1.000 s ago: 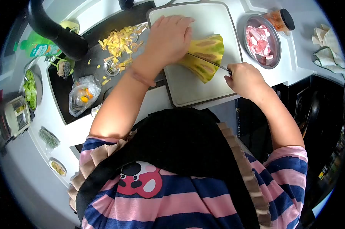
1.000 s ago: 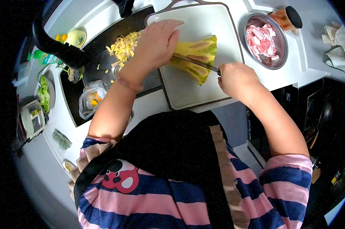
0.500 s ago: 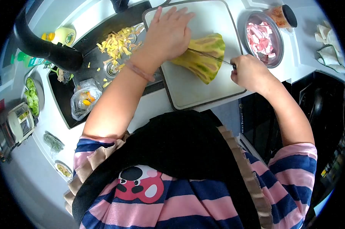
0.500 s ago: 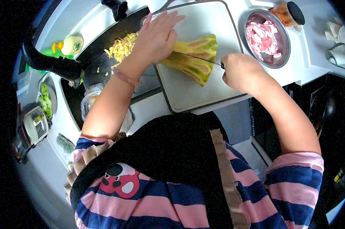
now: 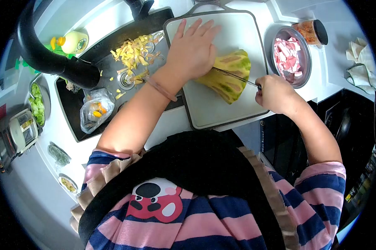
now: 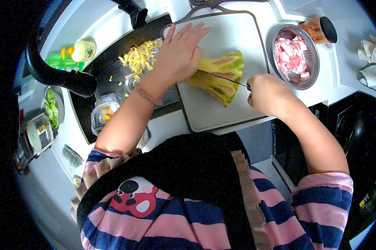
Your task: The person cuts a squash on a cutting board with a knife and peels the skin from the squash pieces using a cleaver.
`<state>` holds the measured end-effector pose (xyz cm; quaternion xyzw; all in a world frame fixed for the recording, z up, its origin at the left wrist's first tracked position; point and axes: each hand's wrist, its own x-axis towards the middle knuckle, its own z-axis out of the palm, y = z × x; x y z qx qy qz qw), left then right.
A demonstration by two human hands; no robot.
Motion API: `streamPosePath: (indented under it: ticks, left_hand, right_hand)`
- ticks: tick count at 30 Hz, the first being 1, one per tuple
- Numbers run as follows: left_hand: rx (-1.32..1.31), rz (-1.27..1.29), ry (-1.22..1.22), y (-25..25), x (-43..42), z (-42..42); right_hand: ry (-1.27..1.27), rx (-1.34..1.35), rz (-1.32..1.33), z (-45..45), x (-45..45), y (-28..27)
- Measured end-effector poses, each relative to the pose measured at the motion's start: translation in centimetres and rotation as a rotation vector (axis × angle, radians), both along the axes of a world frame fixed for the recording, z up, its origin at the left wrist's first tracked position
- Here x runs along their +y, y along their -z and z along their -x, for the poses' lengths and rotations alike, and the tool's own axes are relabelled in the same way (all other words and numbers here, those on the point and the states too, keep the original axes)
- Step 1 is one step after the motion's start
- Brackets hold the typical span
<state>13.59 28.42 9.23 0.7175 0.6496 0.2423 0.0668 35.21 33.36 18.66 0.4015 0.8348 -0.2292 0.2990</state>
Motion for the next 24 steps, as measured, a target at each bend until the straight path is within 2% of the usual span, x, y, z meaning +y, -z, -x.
streamPosePath:
  ticks: [8, 10, 15, 18, 21, 22, 24]
  left_hand:
    - [0.053, -0.016, -0.022, -0.2, -0.1, -0.2]
    - [0.035, -0.032, -0.020, -0.4, -0.3, -0.5]
    - [0.084, -0.018, -0.031, -0.9, -0.4, -1.1]
    - [0.069, 0.000, -0.025, -0.7, -0.6, -0.5]
    - [0.081, 0.001, -0.044, -0.9, -0.4, -0.9]
    - [0.112, -0.015, -0.052, -1.2, -0.3, -1.2]
    - [0.172, -0.029, -0.053, -1.3, 0.0, -1.7]
  right_hand:
    - [-0.035, 0.067, -0.008, -0.5, 0.4, 0.7]
    - [-0.050, 0.009, 0.037, -0.5, 0.6, 0.7]
    - [0.014, 0.019, -0.014, -1.0, -0.3, 1.3]
    - [-0.067, -0.012, 0.014, -0.5, -0.1, 0.8]
    - [-0.059, 0.005, 0.035, -1.0, 1.0, 1.9]
    - [0.011, 0.101, -0.033, -1.5, 0.5, 3.2]
    - [0.035, 0.119, -0.036, -1.7, 0.0, 5.4]
